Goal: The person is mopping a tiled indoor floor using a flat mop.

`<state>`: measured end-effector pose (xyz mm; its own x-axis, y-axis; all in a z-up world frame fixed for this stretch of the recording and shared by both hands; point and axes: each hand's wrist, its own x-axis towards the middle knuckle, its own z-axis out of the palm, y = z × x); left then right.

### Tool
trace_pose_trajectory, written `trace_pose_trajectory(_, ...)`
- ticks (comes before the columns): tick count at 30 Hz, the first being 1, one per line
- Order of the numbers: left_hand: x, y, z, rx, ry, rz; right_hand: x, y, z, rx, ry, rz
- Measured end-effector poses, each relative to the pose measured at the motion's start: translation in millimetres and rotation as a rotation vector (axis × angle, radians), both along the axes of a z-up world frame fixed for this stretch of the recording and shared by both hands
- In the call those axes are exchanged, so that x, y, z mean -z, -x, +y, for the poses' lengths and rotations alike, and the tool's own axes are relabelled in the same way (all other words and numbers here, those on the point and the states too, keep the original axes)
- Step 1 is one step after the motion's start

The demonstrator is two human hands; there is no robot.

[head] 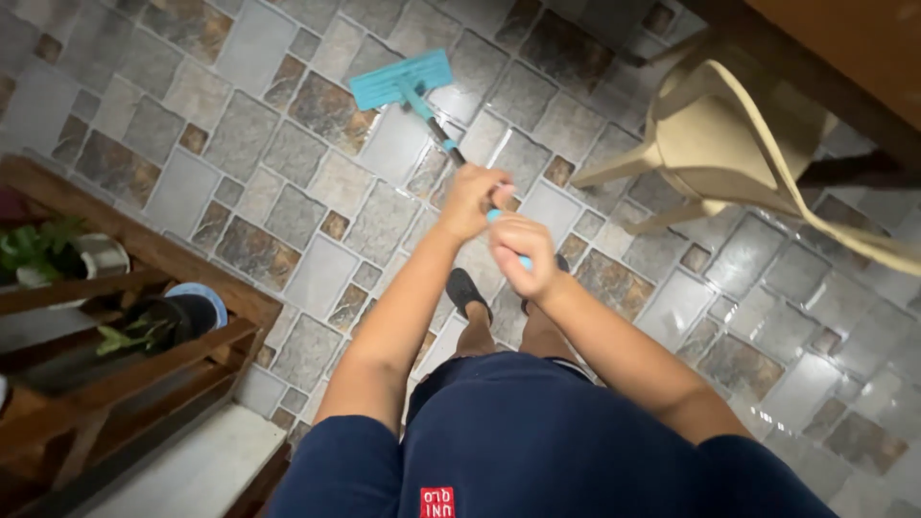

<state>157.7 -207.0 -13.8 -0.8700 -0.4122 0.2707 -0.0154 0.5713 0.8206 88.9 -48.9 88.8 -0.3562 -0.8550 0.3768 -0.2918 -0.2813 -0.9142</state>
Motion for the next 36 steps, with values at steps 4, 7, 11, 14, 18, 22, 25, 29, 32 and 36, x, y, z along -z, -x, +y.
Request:
trace_pose_trajectory(4,-15,20,65,0.101,-0.151,-0.03,-61,4,53,0.119,-0.089,0.023)
trace_pose_trajectory(7,-39,38,101,0.205,-0.143,0.115,-92,8,83,0.173,-0.147,0.043)
trace_pose_trajectory(11,-50,47,126,0.384,-0.223,0.182,-97,2,103,0.226,-0.056,0.036)
trace_pose_trajectory(14,-36,53,128,0.477,-0.206,0.193,-88,3,103,0.202,0.02,0.103)
trace_pose_trajectory(18,0,59,106,0.549,-0.144,0.155,-50,1,88,0.156,0.056,0.24)
trace_pose_trajectory(22,41,98,53,0.54,-0.058,0.151,19,18,37,0.275,0.062,0.353)
trace_pose_trajectory(25,54,116,28,0.392,-0.032,0.183,35,32,3,0.346,-0.04,0.33)
trace_pose_trajectory(29,9,108,33,0.314,-0.284,-0.015,-22,32,-2,0.392,-0.067,0.189)
trace_pose_trajectory(32,-10,95,58,0.365,-0.315,-0.023,-66,26,23,0.401,-0.044,0.178)
trace_pose_trajectory(36,-45,79,79,0.521,-0.363,-0.109,-87,20,46,0.318,0.029,0.157)
